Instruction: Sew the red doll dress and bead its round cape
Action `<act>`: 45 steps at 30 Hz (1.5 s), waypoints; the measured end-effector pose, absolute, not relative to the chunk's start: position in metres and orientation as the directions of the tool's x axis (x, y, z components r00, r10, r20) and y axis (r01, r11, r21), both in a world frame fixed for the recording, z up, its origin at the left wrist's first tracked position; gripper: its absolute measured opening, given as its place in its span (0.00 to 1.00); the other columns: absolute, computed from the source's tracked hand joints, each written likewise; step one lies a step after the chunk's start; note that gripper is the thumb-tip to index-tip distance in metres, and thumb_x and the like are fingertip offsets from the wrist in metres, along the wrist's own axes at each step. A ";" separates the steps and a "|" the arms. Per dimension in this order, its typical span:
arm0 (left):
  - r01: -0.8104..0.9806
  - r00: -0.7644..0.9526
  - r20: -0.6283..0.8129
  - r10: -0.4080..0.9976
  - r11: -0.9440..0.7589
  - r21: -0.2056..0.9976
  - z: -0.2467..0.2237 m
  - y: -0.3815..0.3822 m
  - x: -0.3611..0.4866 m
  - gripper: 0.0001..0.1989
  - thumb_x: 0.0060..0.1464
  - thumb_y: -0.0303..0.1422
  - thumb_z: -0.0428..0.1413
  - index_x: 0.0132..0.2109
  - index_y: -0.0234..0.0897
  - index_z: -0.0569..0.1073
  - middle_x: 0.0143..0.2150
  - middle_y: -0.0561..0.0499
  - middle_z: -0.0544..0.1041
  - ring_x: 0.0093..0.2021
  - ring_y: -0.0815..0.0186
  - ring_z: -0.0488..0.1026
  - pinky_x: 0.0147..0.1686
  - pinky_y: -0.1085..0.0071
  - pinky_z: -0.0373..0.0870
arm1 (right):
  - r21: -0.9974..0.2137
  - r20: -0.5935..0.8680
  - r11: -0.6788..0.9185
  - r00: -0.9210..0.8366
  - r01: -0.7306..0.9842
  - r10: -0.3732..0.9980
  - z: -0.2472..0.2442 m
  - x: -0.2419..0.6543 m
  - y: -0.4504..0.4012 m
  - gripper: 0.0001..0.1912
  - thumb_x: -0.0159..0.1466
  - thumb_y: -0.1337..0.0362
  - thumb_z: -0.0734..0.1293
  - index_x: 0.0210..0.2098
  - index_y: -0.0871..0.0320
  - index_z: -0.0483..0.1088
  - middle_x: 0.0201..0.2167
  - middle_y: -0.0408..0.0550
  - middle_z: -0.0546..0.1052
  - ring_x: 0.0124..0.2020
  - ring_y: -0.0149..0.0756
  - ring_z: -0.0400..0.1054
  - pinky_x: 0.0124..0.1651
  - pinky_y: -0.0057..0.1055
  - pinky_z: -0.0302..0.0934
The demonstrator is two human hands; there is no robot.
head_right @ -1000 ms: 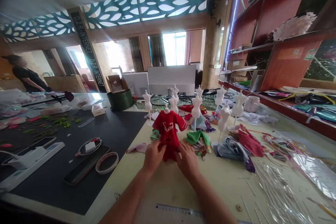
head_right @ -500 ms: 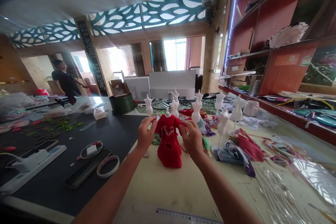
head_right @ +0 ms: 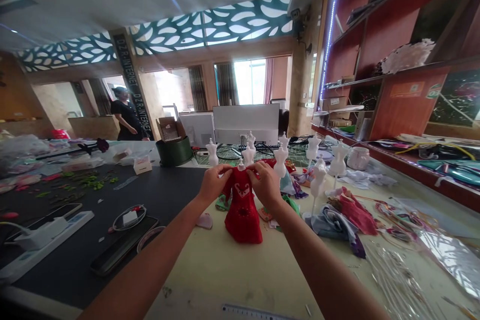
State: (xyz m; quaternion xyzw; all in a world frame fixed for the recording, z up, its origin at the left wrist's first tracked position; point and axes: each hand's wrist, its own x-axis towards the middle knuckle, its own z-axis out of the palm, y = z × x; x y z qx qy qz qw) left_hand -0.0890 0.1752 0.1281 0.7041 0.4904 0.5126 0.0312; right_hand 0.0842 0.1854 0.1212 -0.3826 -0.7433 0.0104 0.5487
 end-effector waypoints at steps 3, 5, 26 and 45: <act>0.670 -0.026 0.696 0.717 -0.504 0.545 0.130 0.176 -0.090 0.07 0.53 0.29 0.53 0.35 0.37 0.76 0.33 0.50 0.78 0.34 0.63 0.74 0.37 0.68 0.70 | -0.427 0.808 0.714 -0.120 0.555 0.577 0.120 0.084 0.184 0.08 0.62 0.63 0.61 0.33 0.57 0.70 0.31 0.47 0.74 0.34 0.39 0.68 0.38 0.33 0.60; 0.669 -0.023 0.699 0.715 -0.508 0.542 0.132 0.175 -0.090 0.07 0.54 0.29 0.52 0.35 0.37 0.76 0.33 0.50 0.78 0.34 0.64 0.74 0.37 0.68 0.70 | -0.415 0.809 0.721 -0.138 0.555 0.572 0.119 0.084 0.184 0.07 0.61 0.64 0.60 0.34 0.57 0.70 0.32 0.48 0.73 0.34 0.39 0.68 0.38 0.33 0.60; 0.697 0.082 0.698 0.711 -0.542 0.470 0.144 0.167 -0.091 0.08 0.51 0.24 0.51 0.33 0.37 0.74 0.33 0.50 0.77 0.34 0.64 0.73 0.36 0.69 0.68 | -0.348 0.787 0.726 -0.237 0.593 0.570 0.128 0.091 0.180 0.05 0.60 0.67 0.60 0.30 0.58 0.66 0.31 0.48 0.71 0.32 0.37 0.66 0.35 0.32 0.59; 0.416 0.241 0.515 0.823 -0.567 0.711 0.137 0.172 -0.094 0.16 0.53 0.35 0.56 0.49 0.35 0.71 0.45 0.45 0.76 0.43 0.61 0.74 0.41 0.67 0.72 | -0.633 0.662 0.700 -0.238 0.330 0.711 0.117 0.086 0.188 0.13 0.60 0.59 0.64 0.43 0.57 0.71 0.36 0.49 0.77 0.37 0.41 0.71 0.38 0.36 0.66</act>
